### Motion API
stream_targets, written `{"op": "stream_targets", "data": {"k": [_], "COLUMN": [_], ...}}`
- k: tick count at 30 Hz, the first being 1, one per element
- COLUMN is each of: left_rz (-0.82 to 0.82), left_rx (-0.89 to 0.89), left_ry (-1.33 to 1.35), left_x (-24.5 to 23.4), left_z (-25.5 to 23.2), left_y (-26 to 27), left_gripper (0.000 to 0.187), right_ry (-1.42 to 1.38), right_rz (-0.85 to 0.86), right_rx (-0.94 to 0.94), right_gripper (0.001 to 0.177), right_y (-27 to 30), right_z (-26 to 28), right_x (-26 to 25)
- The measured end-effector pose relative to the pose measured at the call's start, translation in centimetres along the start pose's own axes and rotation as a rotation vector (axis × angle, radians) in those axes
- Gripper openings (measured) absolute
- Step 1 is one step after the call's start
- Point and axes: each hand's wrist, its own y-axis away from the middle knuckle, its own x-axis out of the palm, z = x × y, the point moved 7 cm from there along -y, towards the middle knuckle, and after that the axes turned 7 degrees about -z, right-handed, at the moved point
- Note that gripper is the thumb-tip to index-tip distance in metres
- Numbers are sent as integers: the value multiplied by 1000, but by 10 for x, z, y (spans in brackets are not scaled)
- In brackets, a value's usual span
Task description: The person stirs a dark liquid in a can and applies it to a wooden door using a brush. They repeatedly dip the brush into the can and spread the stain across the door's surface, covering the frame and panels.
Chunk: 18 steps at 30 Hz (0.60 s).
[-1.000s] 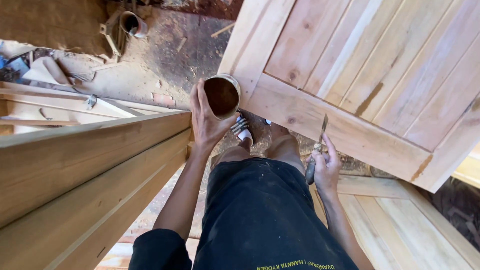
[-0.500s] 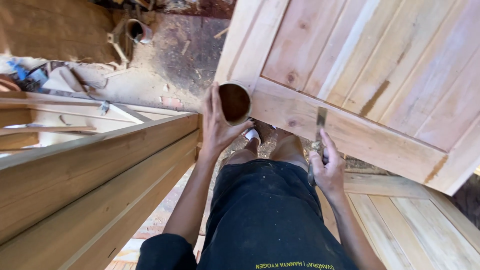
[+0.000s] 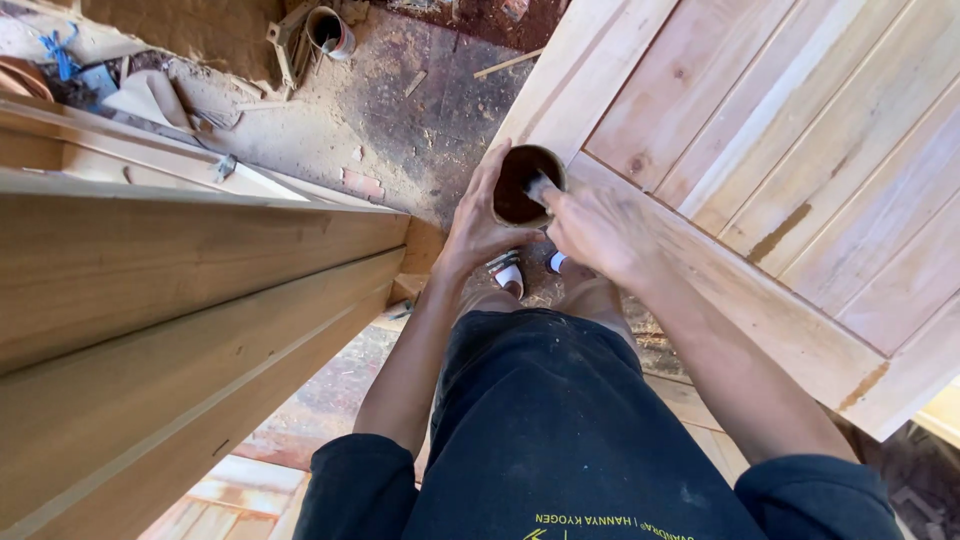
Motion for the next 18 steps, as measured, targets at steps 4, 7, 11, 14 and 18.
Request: {"op": "stream_targets", "data": {"k": [4,7,11,14,18], "left_rz": [-23,-14,-18,-19,-6], "left_rx": [-7,0,20,49,69], "left_ry": [19,43,63,57,50], "left_x": [3,2,0,-4,-4], "left_z": [10,7,3,-5,-3], "left_y": [-1,0,0,1,4], "left_gripper": [134,131,128,125,126], "right_ry": [154,210,260,306,399], "right_rz": [38,157,194,190,243], "right_rx": [-60,-58,-76,-112,-93], "right_gripper": [26,31,30,27,27], "right_y": [-40,-41,-47,-55,-56], "right_z": [-7,11,16,10,5], "right_x": [48,33,46,69,78]}}
